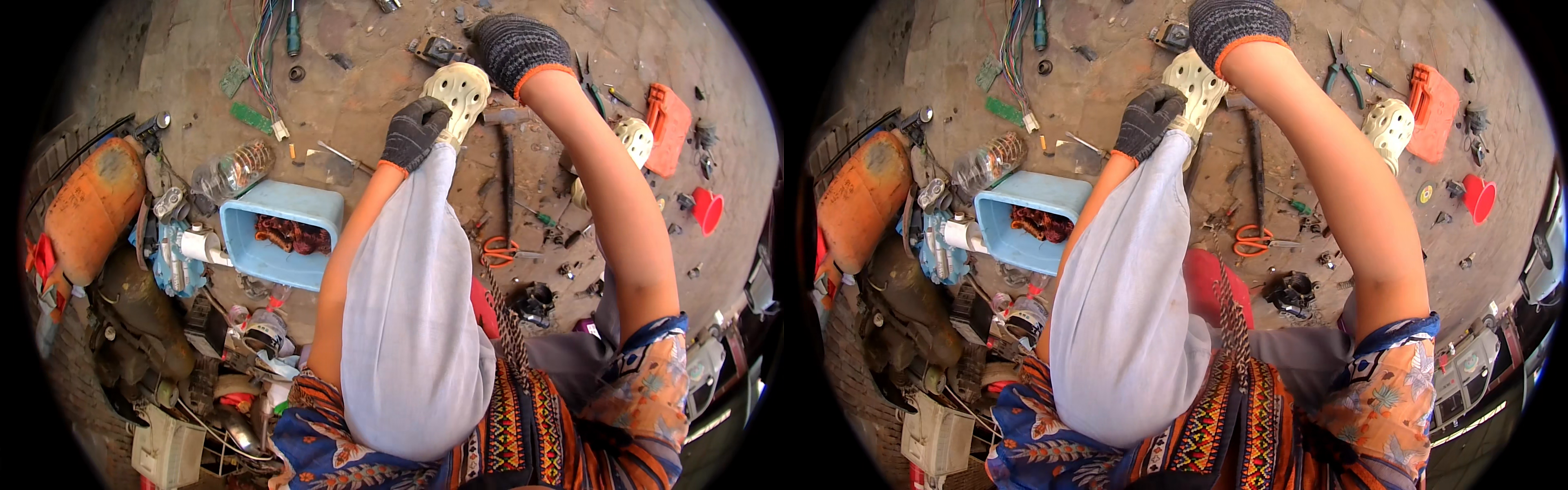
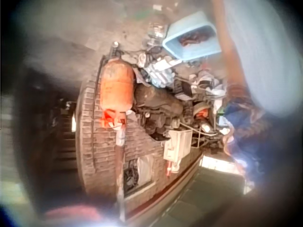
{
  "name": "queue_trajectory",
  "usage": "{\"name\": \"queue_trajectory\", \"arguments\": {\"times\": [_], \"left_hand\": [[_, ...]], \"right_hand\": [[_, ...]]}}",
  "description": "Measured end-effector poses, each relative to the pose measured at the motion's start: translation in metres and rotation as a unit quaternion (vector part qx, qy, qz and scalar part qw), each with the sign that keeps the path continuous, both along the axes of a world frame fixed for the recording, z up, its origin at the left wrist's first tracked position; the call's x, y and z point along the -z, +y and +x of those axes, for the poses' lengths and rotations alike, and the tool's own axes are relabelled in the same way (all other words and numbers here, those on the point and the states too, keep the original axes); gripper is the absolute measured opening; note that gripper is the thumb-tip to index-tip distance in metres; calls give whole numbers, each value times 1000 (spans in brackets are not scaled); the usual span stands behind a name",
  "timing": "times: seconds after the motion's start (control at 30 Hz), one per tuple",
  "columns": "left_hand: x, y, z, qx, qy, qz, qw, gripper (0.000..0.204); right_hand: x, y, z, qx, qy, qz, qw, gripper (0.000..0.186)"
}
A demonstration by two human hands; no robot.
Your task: The person sits on a low stool and uses a hammer and metal punch to work on a metal mechanical part, likely a brake caliper. They repeatedly position the punch and strike it with the hammer to drive out a pin or component.
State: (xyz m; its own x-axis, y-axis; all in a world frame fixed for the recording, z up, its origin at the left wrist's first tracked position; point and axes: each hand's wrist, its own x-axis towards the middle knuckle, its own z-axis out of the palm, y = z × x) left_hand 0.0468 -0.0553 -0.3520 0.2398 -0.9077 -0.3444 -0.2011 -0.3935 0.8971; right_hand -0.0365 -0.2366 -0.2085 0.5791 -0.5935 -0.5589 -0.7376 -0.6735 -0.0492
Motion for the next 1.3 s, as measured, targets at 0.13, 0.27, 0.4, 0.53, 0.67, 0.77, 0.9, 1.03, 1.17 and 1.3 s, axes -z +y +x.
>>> {"name": "queue_trajectory", "arguments": {"times": [0.13, 0.27, 0.4, 0.53, 0.67, 0.77, 0.9, 1.03, 1.17, 1.3], "left_hand": [[2, -7, -3, -17, 4, 4, 1000, 17], [12, -1, -2, -54, 9, -4, 998, 16], [7, -7, -3, -66, 24, 24, 997, 17], [10, -10, -5, -60, -4, 12, 998, 13], [16, -8, -6, -70, -12, 5, 997, 13], [22, -3, -3, -89, 21, 25, 995, 15], [20, 0, -2, -75, 8, 14, 997, 14], [9, -12, -4, -39, -14, 6, 999, 14], [13, -8, -4, -62, 7, 27, 998, 13], [9, -8, -2, -59, -8, 18, 998, 13]], "right_hand": [[23, 18, -12, 18, -73, -81, 994, 19], [34, 44, -24, 20, -85, -57, 995, 19], [63, 41, -67, 46, -36, 8, 998, 30], [60, 2, -76, -5, -53, 77, 996, 23], [21, -34, -85, -165, -63, -23, 984, 28], [-12, -44, -117, -169, -69, -44, 982, 26], [-13, -36, -193, -146, -49, -11, 988, 26], [42, 3, -244, -54, 3, 40, 998, 27], [48, 20, -228, 39, -3, 107, 994, 32], [79, -8, -260, 68, 28, 40, 996, 38]]}}
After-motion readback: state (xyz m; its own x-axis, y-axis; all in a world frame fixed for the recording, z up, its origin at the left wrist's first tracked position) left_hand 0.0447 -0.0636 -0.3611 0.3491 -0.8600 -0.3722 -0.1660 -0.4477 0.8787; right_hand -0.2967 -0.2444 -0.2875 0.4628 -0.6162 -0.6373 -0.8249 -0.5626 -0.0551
